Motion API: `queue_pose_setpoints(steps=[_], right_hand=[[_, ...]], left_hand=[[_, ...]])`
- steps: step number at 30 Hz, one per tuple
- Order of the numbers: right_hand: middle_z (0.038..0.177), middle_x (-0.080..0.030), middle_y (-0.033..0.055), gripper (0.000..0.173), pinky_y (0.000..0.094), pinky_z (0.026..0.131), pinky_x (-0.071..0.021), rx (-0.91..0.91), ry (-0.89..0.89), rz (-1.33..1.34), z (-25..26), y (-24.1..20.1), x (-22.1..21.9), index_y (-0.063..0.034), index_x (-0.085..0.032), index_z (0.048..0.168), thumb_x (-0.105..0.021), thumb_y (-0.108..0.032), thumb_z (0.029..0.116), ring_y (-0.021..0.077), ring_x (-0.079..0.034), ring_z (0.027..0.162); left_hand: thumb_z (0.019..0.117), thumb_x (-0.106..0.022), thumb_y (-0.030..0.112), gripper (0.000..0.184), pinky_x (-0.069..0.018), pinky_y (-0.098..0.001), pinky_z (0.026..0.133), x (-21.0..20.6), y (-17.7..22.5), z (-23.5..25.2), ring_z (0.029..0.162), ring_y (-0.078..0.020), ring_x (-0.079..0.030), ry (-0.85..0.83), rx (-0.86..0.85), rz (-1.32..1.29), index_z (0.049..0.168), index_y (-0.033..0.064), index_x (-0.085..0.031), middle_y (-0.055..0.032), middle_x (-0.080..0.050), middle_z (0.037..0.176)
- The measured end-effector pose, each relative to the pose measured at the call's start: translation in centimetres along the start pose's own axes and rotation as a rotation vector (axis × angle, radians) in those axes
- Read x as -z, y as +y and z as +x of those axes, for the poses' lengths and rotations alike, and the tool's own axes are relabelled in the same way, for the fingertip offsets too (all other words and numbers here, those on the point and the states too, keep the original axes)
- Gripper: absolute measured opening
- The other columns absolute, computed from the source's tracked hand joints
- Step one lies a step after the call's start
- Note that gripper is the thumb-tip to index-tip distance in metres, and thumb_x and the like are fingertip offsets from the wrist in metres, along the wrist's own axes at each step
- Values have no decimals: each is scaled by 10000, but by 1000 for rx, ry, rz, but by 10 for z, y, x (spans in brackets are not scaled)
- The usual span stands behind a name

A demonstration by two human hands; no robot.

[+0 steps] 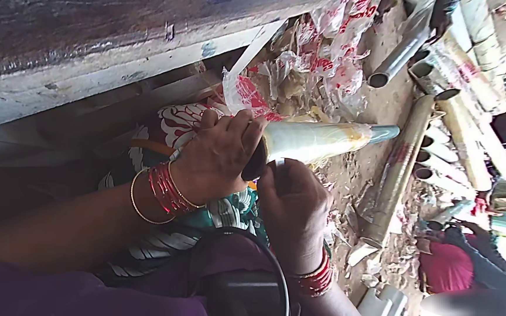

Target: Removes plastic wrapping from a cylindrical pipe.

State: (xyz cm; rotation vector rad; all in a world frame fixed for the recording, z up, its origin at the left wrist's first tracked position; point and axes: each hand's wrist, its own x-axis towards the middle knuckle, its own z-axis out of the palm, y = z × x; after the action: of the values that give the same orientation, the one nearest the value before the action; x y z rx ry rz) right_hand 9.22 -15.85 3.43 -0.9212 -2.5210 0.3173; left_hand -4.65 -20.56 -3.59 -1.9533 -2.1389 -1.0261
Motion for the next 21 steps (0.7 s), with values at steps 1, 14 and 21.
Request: queue_pose_setpoints(steps=[1,14,21], right_hand=[[677,-570,11,60,174,507,-396,-3,-16,-18,1,-1,0,-50,-675,858,-634,-87,879,44,-507,556],[686,-576,102,133,346,512,-458,-30,10,-197,2,24,-1,4,-619,851,-688,-105,883,211,-580,573],[736,-638,-38,111,105,527,-462,-113,-31,459,-5,43,5,3,-712,964,-623,-61,942,-58,-537,576]], left_hand=[[679,-752,364,819,-440,-569,778,0,0,0,1005,-412,-672,8,-6,5,1342,-69,-539,-277,-653,1227],[654,-804,466,899,-465,-566,800,2,1,0,1050,-408,-669,-23,35,-4,1348,-46,-549,-263,-649,1243],[640,-807,505,957,-460,-571,804,2,1,3,1034,-407,-671,-47,65,-21,1371,-50,-536,-271,-641,1266]])
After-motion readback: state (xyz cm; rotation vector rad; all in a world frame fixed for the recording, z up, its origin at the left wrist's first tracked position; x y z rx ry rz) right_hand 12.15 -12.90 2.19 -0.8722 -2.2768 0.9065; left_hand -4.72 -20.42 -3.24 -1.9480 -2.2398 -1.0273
